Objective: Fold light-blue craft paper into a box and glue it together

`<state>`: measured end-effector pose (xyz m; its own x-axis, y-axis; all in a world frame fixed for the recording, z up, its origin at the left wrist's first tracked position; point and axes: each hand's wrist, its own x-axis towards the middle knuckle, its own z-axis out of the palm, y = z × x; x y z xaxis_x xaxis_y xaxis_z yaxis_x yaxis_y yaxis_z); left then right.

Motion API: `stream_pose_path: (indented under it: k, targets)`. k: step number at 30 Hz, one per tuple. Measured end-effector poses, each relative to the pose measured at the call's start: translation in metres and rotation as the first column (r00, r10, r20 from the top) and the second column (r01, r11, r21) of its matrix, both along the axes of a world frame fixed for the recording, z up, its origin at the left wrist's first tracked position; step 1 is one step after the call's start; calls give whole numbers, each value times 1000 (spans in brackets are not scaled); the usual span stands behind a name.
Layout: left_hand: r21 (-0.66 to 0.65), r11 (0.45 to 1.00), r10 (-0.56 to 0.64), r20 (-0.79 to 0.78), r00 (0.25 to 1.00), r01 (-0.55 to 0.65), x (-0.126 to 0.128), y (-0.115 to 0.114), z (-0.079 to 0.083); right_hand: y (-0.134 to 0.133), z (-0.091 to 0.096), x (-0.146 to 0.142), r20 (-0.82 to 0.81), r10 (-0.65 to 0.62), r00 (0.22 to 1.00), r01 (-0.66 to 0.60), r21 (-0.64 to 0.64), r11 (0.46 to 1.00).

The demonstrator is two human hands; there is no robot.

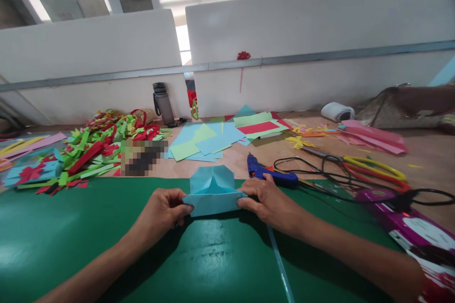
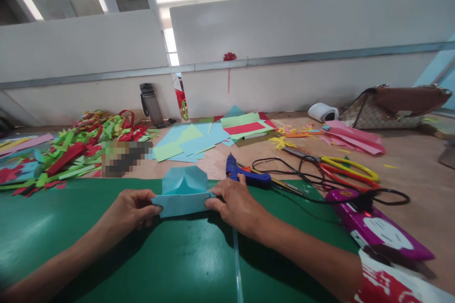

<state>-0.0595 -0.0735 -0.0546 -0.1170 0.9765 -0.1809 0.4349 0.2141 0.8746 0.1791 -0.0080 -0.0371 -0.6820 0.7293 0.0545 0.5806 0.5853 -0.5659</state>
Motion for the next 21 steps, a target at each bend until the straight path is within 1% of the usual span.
stream_pose_path:
  k: [5,8,12,17,21]
  targets:
    - [1,1000,9,15,1000,-9,-1,0,-3,-1,0,-1,5,-13,1000,13,19,1000]
    - [10,1000,7,25,1000,-8,-1,0,-4,-2,-2,-1,-2,-28,1000,28,8,1000]
    - [36,999,23,1,1000,-23,0,1,-3,-5,-4,0,9,-42,999,42,-4,999]
    - [104,994,16,-9,1000,-15,1,0,-2,-6,-5,1,28,-17,999,14,84,996]
    - [110,994,29,-6,1000,-28,2,-1,-1,-4,-8,-2,46,-16,999,10,126,992]
